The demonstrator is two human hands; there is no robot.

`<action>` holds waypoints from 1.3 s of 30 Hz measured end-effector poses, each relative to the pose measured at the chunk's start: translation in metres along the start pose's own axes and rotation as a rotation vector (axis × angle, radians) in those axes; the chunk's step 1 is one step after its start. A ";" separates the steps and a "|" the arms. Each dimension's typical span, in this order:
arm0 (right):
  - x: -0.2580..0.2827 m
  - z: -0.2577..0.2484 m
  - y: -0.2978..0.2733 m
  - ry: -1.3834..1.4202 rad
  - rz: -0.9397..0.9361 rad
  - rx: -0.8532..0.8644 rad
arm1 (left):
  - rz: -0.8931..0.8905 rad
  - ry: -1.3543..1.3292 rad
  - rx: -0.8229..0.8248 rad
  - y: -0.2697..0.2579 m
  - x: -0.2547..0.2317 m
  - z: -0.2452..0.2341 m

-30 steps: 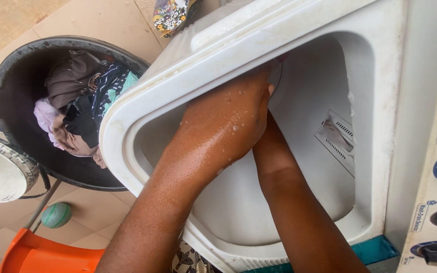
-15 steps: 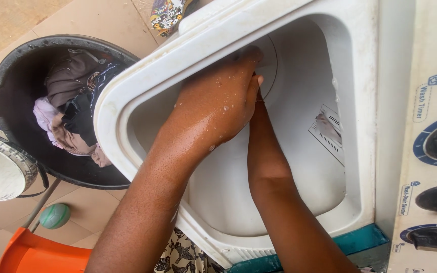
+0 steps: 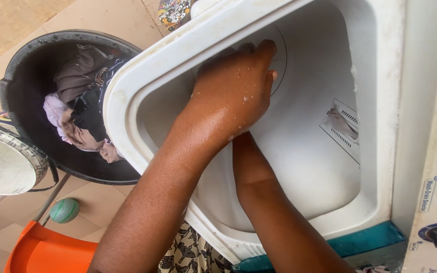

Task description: Wash clothes by hand in a small portable washing machine and a bucket.

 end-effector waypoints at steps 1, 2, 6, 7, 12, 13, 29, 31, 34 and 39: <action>-0.007 -0.004 -0.008 0.007 0.016 0.000 | 0.011 -0.008 -0.003 0.004 0.003 0.002; -0.013 -0.008 -0.018 0.012 0.031 0.001 | -0.001 0.001 0.007 0.006 0.007 0.005; -0.009 -0.040 -0.084 0.028 0.070 -0.019 | -0.027 0.021 0.005 0.022 0.025 0.017; -0.007 -0.054 -0.097 0.030 0.071 -0.033 | -0.007 0.020 -0.015 0.023 0.029 0.024; 0.046 -0.113 -0.195 0.125 -0.081 -0.167 | -0.049 -0.493 -0.205 0.018 0.072 0.044; 0.057 -0.120 -0.228 0.129 -0.093 -0.194 | -0.020 -0.486 -0.210 0.001 0.063 0.043; 0.080 -0.044 -0.482 0.461 -0.929 -0.634 | -0.671 -1.528 -0.072 -0.154 0.064 0.145; 0.063 -0.039 -0.466 0.615 -0.948 -0.550 | -0.637 -1.581 -0.069 -0.161 0.073 0.167; 0.041 -0.050 -0.441 1.146 -0.920 -0.444 | -0.473 -1.782 -0.097 -0.165 0.059 0.177; -0.021 -0.029 -0.360 1.946 -0.664 -0.610 | -0.153 -1.647 -0.264 -0.181 -0.020 0.120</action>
Point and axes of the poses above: each hand's wrist, its own y-axis towards the middle knuckle, its own z-axis out of the palm, x = y × z, the point moved 10 cm from there along y, towards the middle knuckle, and after that the axes turned 3 degrees about -y, right-handed, at the moved point
